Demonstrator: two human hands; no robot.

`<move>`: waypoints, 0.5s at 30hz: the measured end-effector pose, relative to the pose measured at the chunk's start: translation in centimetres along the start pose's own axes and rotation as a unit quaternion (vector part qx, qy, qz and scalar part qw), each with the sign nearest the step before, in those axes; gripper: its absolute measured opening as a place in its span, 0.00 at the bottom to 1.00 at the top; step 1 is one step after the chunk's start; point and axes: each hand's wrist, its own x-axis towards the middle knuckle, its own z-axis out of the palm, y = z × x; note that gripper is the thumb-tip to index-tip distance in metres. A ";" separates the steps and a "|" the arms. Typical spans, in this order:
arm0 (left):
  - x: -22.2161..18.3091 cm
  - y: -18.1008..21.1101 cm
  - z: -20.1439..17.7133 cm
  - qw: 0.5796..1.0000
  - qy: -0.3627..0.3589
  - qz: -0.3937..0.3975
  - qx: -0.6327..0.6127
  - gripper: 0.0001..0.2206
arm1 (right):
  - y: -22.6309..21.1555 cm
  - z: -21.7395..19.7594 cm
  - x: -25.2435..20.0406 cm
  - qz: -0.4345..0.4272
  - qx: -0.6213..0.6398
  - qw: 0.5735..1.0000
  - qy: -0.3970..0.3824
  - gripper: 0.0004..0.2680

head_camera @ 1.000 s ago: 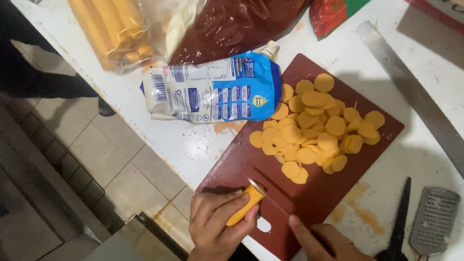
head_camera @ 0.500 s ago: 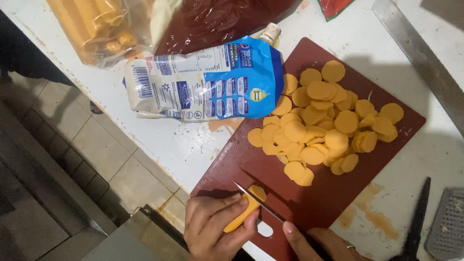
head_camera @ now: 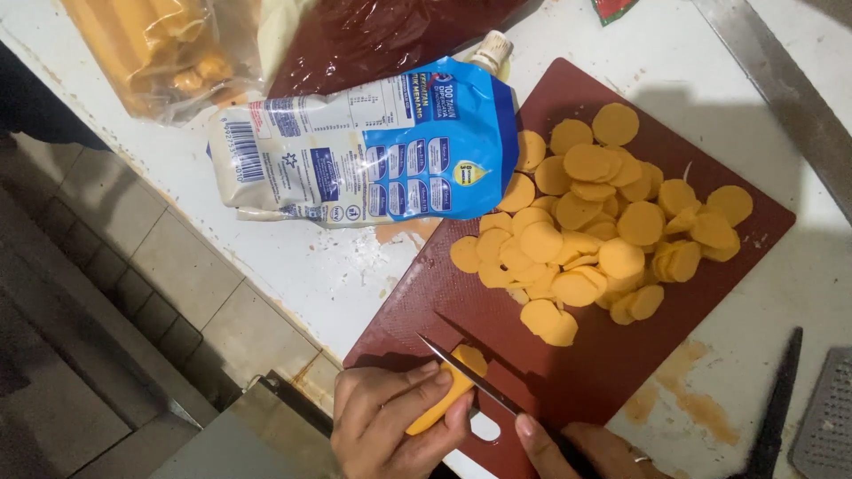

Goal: Slicing sausages into thin rounds on a cutting board and checking the progress of items in an industrial oven.

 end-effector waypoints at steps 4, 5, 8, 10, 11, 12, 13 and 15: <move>-0.1 -0.2 -0.1 1.000 -0.014 -0.005 0.004 0.14 | -0.3 -1.5 2.7 -0.069 -0.014 0.997 0.042 0.15; -0.1 -0.2 0.0 1.000 -0.003 0.005 0.007 0.12 | -0.6 -2.2 3.4 -0.061 0.001 0.998 0.028 0.14; 0.2 -0.2 0.1 1.000 -0.001 0.021 0.010 0.11 | 0.4 -0.9 2.2 -0.069 -0.012 0.997 0.026 0.15; 0.3 -0.1 -0.3 1.000 -0.009 0.022 0.018 0.11 | 0.5 0.1 1.3 -0.091 -0.033 0.995 0.034 0.18; 0.4 -0.1 -0.4 0.999 -0.017 0.028 0.017 0.10 | 0.2 0.0 1.3 -0.075 -0.028 0.996 0.033 0.17; 0.5 0.0 -0.4 0.999 -0.025 0.035 0.016 0.10 | -0.1 0.0 1.3 -0.058 -0.023 0.998 0.031 0.16; 0.5 0.1 -0.3 0.999 -0.028 0.032 0.014 0.10 | -0.3 -1.0 2.4 -0.056 -0.024 0.998 0.027 0.16; 1.0 0.2 0.1 0.998 0.014 0.065 0.003 0.06 | -0.9 -2.9 4.9 -0.076 -0.033 0.996 -0.039 0.20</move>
